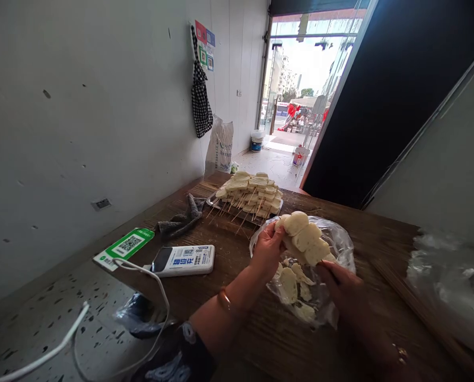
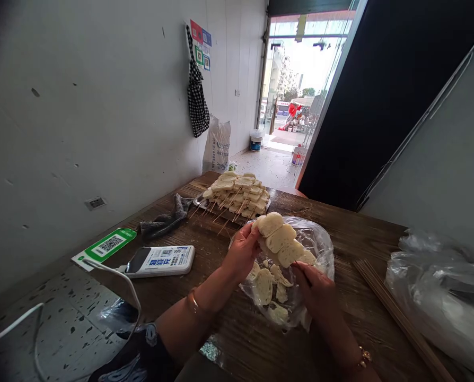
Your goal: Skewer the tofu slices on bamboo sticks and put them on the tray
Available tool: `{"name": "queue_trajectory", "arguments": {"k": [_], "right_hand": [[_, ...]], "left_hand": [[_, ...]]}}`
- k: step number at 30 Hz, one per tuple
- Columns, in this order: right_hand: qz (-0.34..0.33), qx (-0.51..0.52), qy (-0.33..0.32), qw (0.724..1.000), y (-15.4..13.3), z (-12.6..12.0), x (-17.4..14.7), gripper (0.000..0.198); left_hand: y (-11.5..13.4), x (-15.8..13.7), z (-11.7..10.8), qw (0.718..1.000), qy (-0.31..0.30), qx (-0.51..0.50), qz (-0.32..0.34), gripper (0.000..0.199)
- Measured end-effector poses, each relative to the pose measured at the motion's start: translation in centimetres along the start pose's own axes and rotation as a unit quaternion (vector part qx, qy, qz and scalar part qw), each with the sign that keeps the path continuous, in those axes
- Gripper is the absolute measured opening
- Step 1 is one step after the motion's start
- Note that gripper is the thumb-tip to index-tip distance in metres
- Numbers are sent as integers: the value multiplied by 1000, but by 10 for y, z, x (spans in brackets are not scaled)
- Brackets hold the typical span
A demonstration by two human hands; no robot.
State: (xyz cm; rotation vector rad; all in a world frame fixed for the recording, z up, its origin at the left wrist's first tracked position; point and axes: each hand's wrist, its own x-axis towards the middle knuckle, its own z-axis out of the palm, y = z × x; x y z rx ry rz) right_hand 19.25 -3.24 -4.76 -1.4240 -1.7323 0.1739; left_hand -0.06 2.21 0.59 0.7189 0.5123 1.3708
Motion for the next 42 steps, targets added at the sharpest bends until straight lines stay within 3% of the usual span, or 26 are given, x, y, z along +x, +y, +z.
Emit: {"name": "queue_trajectory", "arguments": {"k": [11,16,23,30,35,42], "right_hand": [[2,13,0,1000,-2,-3,2,31],[61,8,21,998,0,-17,11,33],[158,-70,120,978,47,-43,33,43],[214,-169,44,961,87,-43,35,28],[211,-241,-8,947,85,-44,31,24],[202,-311,11,929,72,-56,21,38]], "left_hand": [[2,3,-3,1000,7,-15,-17,44],[8,4,-3,999,16,-11,-41,48],[16,8,3,996,0,50,-67,40],[18,13,2,995,-9,56,-81,33],[18,13,1,994,-9,56,-92,30],[18,14,0,993,-10,50,-103,30]]}}
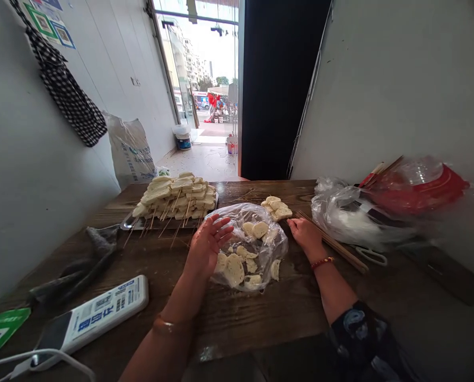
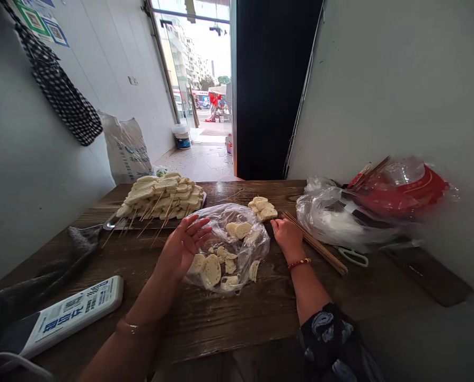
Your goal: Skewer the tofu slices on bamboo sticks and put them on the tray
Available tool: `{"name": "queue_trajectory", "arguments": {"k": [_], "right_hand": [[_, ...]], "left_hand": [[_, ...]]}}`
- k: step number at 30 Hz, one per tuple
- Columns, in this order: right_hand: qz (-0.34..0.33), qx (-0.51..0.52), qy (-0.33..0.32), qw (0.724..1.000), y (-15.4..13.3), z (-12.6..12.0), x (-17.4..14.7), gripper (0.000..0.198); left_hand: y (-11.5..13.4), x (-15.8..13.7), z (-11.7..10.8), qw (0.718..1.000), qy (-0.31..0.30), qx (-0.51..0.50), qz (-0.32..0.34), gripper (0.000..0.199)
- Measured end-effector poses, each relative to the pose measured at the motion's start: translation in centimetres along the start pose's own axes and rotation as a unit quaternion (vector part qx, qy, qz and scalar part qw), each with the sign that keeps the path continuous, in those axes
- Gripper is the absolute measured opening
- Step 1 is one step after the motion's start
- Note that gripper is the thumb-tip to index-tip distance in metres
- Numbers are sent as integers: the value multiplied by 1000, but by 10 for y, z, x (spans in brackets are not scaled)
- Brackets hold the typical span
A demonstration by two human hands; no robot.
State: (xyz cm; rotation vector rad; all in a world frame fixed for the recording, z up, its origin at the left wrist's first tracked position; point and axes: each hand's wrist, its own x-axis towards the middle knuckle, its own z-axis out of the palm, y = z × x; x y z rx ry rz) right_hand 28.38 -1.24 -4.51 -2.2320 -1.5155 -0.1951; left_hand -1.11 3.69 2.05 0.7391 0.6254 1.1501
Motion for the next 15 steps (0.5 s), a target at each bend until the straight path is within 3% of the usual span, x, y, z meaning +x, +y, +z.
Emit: {"name": "queue_trajectory", "arguments": {"k": [6,15], "right_hand": [[-11,-35,33,999,19,-14,-13,38],[3,-133,-1,991,80,-32,-52,37]], "left_hand": [[1,0,-2,1000,8,-14,2,26],[-3,2,-4,999,16,-33,12,26]]}}
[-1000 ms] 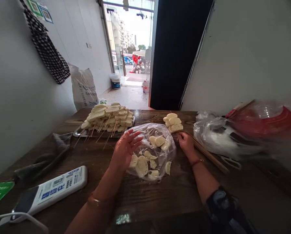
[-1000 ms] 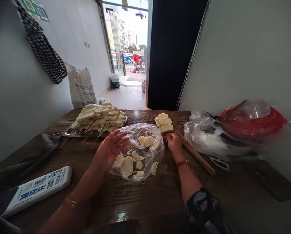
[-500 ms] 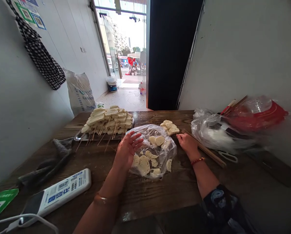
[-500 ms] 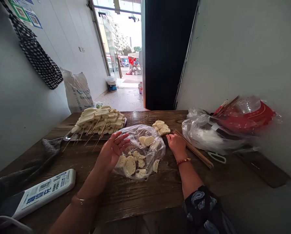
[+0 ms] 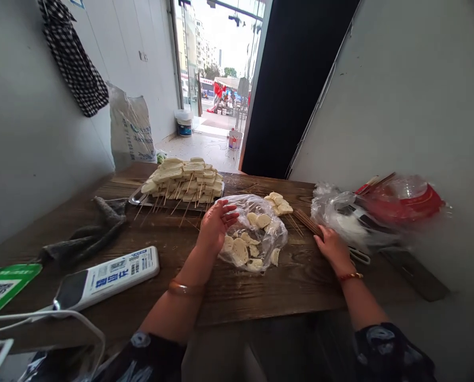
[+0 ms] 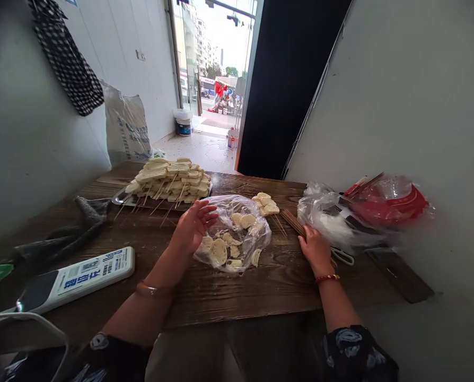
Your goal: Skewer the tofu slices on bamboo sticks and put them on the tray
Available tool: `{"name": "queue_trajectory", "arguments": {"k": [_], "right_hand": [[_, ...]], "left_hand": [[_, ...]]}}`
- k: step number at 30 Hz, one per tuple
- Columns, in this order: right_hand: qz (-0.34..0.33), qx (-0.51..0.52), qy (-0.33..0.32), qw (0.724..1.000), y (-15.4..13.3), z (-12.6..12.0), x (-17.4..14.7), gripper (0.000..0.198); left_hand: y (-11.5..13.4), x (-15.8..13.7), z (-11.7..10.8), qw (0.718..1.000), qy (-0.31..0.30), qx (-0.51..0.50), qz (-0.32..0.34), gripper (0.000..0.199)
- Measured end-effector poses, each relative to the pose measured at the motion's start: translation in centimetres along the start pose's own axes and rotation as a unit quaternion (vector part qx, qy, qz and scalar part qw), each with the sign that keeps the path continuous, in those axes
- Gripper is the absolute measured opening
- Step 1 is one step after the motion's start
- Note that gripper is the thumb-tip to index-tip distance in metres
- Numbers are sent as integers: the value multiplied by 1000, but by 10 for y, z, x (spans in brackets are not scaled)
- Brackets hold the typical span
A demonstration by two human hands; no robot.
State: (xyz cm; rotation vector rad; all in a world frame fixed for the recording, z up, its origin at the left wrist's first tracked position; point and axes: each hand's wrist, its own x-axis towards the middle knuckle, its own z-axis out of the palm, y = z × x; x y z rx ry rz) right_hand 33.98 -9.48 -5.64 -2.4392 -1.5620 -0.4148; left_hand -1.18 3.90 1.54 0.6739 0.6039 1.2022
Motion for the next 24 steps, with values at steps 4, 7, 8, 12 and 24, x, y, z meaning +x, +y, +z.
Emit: {"name": "queue_trajectory", "arguments": {"k": [4,7,8,12,24], "right_hand": [[17,-25,-11,999,8,1,-10,30],[14,-18,-10,1000,9,-4,-18,25],[14,-11,-6,1000,9,-7,-21,26],[22,35,24,999,9,-25,-30,32],[-41,411,-111,904,-95,-77,-41,41]], "left_hand": [[-3,1,-2,1000,-4,-2,-2,25],[-4,1,-3,1000,-5,-2,-1,26],[-4,2,-3,1000,-6,-1,-1,26],[-5,1,-3,1000,-8,1,-4,27],[-23,-2,-5,993,-104,59,-14,38]]}}
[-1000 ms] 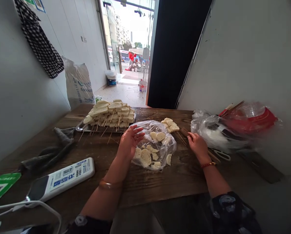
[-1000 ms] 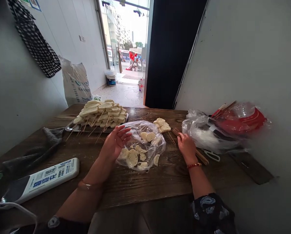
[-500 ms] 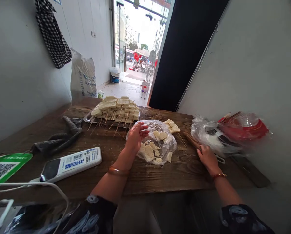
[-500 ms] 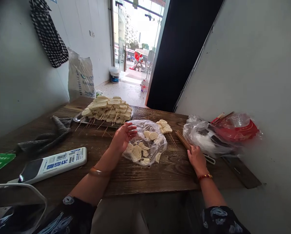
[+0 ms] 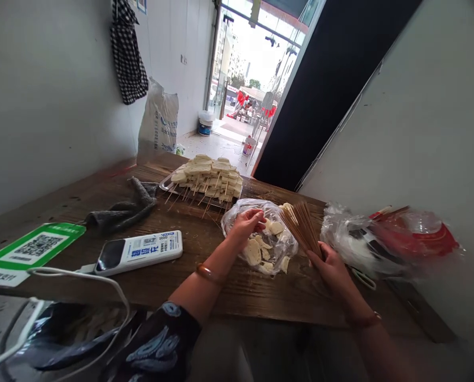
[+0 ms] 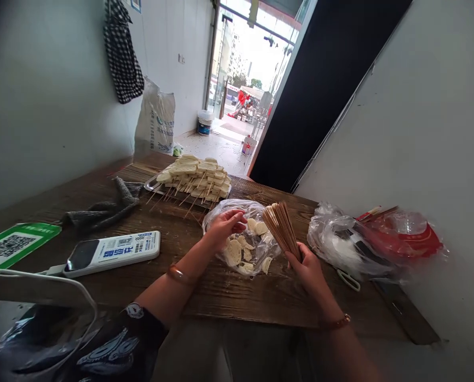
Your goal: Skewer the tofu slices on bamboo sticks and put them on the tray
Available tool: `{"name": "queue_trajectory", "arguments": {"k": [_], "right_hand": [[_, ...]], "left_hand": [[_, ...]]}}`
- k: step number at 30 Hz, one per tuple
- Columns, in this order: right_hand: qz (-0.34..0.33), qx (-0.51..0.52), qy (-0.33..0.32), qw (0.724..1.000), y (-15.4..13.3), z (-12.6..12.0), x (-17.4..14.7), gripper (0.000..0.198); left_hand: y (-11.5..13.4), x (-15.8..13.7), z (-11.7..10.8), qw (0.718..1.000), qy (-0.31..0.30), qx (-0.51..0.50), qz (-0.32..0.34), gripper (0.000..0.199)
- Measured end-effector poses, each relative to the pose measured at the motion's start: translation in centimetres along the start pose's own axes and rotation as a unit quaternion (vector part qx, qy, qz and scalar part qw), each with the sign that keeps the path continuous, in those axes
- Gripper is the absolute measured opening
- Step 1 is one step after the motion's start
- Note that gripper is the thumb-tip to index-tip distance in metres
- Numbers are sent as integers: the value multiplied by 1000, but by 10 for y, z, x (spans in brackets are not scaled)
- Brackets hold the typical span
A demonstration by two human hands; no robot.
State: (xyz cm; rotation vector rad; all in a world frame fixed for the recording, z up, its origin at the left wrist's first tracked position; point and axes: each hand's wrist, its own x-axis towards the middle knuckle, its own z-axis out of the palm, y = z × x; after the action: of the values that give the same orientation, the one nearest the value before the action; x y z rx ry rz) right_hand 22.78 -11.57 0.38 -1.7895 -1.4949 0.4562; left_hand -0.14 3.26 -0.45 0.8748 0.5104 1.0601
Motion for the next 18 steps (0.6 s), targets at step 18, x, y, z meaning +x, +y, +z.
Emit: {"name": "queue_trajectory", "arguments": {"k": [18], "right_hand": [[-78,-71,-8,994,-49,16,0,37]], "left_hand": [[2,-1,5,999,-27,12,34,35]]}}
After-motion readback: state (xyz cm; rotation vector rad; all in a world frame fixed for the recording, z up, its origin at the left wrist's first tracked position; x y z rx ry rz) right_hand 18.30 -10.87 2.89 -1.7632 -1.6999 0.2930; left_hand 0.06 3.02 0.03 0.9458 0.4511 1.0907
